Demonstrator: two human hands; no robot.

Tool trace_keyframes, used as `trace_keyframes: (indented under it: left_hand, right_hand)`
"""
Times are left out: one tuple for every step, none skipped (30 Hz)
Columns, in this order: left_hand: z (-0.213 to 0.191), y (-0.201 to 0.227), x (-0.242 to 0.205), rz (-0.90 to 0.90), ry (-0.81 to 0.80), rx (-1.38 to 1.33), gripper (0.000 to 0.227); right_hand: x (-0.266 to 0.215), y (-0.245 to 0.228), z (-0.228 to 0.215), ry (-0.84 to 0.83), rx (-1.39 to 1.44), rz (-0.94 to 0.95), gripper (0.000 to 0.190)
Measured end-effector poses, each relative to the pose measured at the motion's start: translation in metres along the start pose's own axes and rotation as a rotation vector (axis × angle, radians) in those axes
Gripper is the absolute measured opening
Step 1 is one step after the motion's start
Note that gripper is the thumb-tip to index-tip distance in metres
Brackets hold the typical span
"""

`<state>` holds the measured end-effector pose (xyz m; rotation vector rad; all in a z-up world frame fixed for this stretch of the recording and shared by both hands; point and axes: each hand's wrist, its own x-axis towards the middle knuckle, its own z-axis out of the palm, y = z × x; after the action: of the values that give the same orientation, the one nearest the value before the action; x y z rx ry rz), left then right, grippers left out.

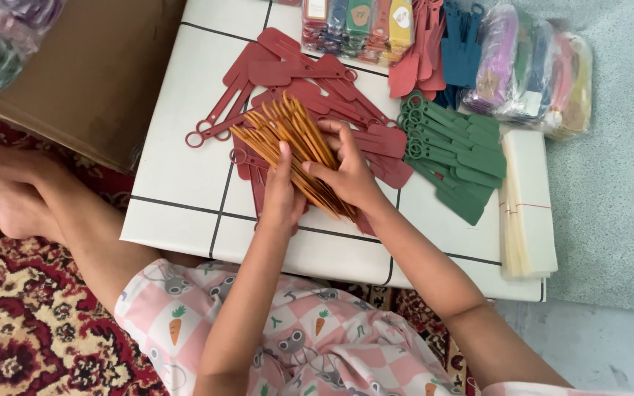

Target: Sorting and stacking colorful plastic luggage tags by color on a tiled surface

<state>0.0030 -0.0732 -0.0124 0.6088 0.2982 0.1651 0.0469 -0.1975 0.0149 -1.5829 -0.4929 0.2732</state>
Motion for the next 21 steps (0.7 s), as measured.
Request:
trace_keyframes:
  left_hand:
    - [0.0,-0.002,0.0,0.0,-0.002,0.001,0.065]
    - [0.0,-0.004,-0.001,0.005,-0.01,0.015,0.059]
    - [-0.001,-0.007,-0.003,0.011,-0.013,0.027,0.054]
    - [-0.014,-0.018,0.004,0.012,-0.01,0.026,0.054]
    - [-0.027,-0.03,0.011,0.007,-0.04,0.001,0.05]
    - [-0.039,-0.041,0.018,0.001,-0.07,-0.024,0.047]
    - [-0.035,-0.035,0.014,0.0,-0.07,-0.025,0.047]
    - [-0.03,-0.029,0.01,0.033,-0.093,-0.042,0.049]
    - [-0.026,-0.022,0.005,0.065,-0.116,-0.056,0.055]
    - [-0.027,-0.02,0.007,0.062,-0.116,-0.054,0.055]
    - [-0.029,-0.018,0.01,0.056,-0.098,-0.056,0.057]
    - [-0.03,-0.015,0.012,0.05,-0.081,-0.058,0.06]
    - [-0.029,-0.009,0.012,0.052,-0.08,-0.057,0.06]
    - [-0.028,-0.004,0.012,0.064,-0.064,-0.089,0.056]
    - [-0.026,0.002,0.014,0.076,-0.054,-0.121,0.052]
    - [-0.027,0.021,0.014,0.079,-0.057,-0.12,0.052]
    - [-0.028,0.039,0.012,0.077,-0.037,-0.149,0.045]
    - [-0.029,0.057,0.01,0.074,-0.016,-0.179,0.041]
    - [-0.042,0.062,0.015,0.072,-0.014,-0.177,0.041]
    - [-0.055,0.068,0.019,0.104,-0.007,-0.189,0.04]
    - [-0.066,0.075,0.028,0.141,-0.007,-0.201,0.04]
  right_hand:
    - [0.002,-0.001,-0.001,0.002,0.0,-0.002,0.068]
    - [0.004,-0.001,-0.001,0.046,-0.073,-0.012,0.059]
    - [0.005,-0.002,-0.001,0.085,-0.145,-0.019,0.05]
    - [0.004,-0.007,0.002,0.082,-0.145,-0.018,0.05]
    - [0.004,-0.011,0.004,0.017,-0.255,-0.169,0.043]
    - [0.004,-0.016,0.007,-0.049,-0.363,-0.32,0.04]
    - [0.001,-0.024,0.011,-0.049,-0.365,-0.319,0.04]
    - [-0.003,-0.032,0.015,-0.09,-0.479,-0.311,0.047]
    - [-0.006,-0.04,0.019,-0.13,-0.59,-0.301,0.054]
    - [-0.004,-0.033,0.013,-0.128,-0.589,-0.299,0.054]
    - [-0.001,-0.026,0.008,-0.175,-0.408,-0.265,0.054]
    - [0.003,-0.019,0.003,-0.221,-0.225,-0.23,0.056]
    - [0.005,-0.023,-0.004,-0.223,-0.224,-0.231,0.056]
    - [0.007,-0.027,-0.011,-0.176,-0.246,-0.241,0.058]
    - [0.011,-0.032,-0.018,-0.127,-0.27,-0.254,0.066]
    - [0.024,-0.022,-0.035,-0.126,-0.27,-0.258,0.066]
    - [0.033,-0.012,-0.053,-0.104,-0.477,-0.232,0.055]
    - [0.043,-0.001,-0.07,-0.082,-0.683,-0.203,0.046]
    - [0.061,0.023,-0.083,-0.081,-0.682,-0.2,0.046]
    - [0.08,0.048,-0.096,-0.048,-0.768,-0.047,0.041]
    - [0.103,0.071,-0.111,-0.011,-0.852,0.1,0.043]
